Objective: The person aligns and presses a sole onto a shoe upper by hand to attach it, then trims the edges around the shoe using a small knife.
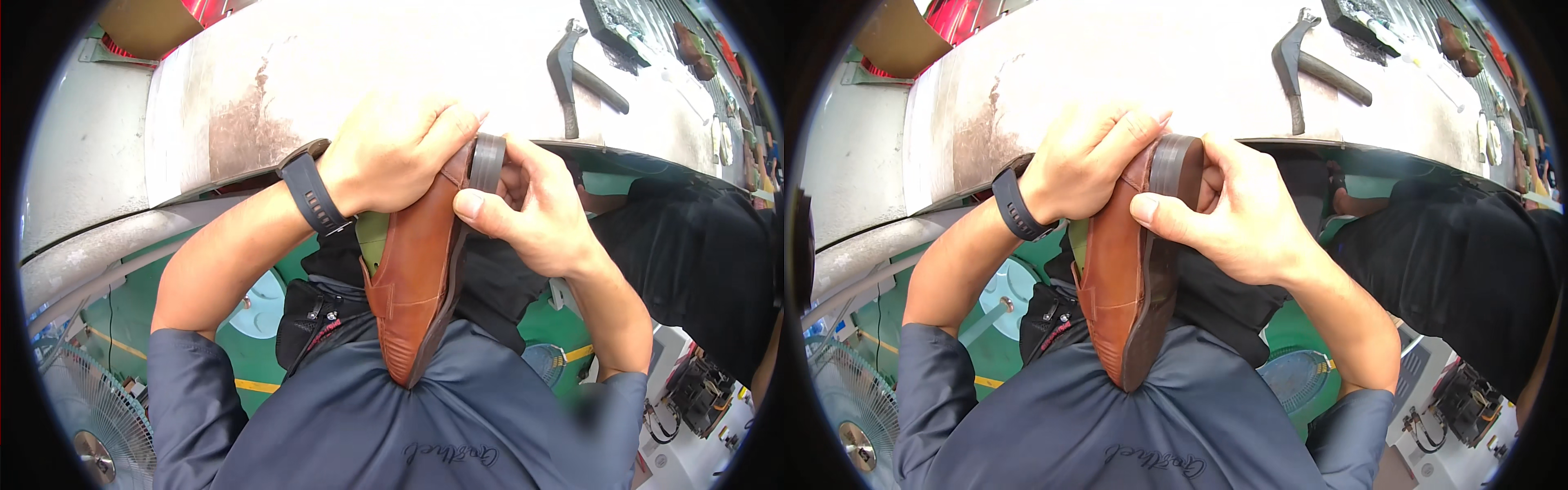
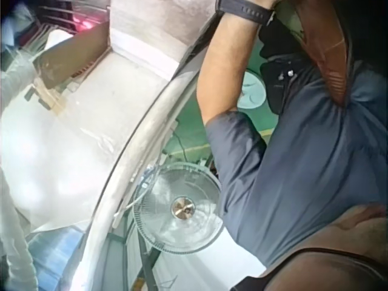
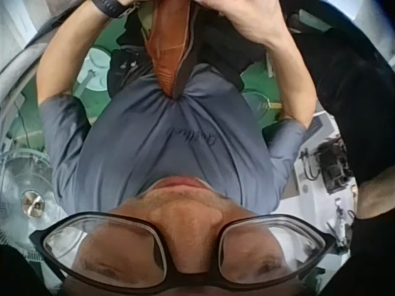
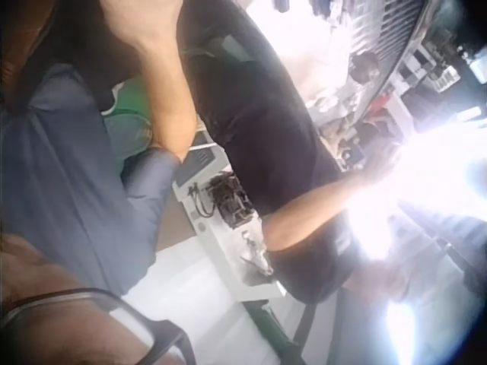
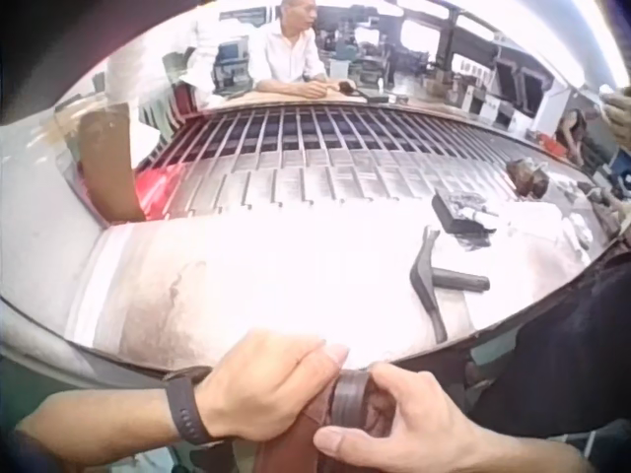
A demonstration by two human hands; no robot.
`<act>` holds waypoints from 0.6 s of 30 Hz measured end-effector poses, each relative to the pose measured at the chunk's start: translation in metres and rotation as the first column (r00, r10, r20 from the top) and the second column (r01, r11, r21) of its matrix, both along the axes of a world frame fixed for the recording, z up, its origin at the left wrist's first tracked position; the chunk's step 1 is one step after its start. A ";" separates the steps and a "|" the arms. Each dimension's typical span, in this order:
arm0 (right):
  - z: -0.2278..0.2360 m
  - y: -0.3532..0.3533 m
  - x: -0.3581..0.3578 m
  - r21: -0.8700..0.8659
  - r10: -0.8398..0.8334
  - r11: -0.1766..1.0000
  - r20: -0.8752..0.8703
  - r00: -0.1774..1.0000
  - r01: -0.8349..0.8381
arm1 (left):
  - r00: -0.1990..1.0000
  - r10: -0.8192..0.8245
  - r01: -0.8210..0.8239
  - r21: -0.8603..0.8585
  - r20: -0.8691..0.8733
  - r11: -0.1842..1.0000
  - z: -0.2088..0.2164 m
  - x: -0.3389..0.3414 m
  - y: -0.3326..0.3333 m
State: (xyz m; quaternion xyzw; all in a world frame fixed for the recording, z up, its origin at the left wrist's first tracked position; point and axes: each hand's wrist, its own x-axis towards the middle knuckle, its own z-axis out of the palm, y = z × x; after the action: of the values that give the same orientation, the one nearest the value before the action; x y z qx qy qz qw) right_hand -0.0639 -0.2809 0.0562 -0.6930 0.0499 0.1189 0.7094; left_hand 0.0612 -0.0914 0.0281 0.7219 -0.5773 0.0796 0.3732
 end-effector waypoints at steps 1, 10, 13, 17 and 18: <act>-0.002 -0.002 -0.001 -0.098 0.001 0.995 0.017 1.000 0.001 | 0.998 0.021 -0.020 -0.017 0.067 1.000 -0.002 -0.001 -0.001; -0.003 -0.002 -0.004 -0.245 -0.010 0.970 -0.015 1.000 0.006 | 0.985 0.084 -0.085 -0.001 0.151 0.996 -0.007 -0.002 0.001; -0.005 0.003 -0.006 -0.303 -0.078 0.949 0.033 0.996 0.084 | 0.995 0.060 -0.067 0.087 0.081 0.994 -0.001 -0.002 0.000; -0.011 -0.004 0.000 -0.450 0.045 0.893 0.105 0.993 0.007 | 0.984 0.100 -0.094 -0.042 0.147 0.995 -0.009 -0.002 -0.001; -0.015 0.001 0.005 -0.382 -0.089 0.898 0.323 0.942 0.217 | 0.993 0.077 -0.068 -0.100 0.085 0.993 -0.009 -0.005 -0.002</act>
State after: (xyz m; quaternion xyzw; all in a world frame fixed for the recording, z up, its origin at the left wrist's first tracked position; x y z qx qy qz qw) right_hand -0.0594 -0.2804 0.0407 -0.8306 0.0213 -0.0568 0.5535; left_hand 0.0563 -0.0930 0.0187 0.7192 -0.5621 0.1530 0.3787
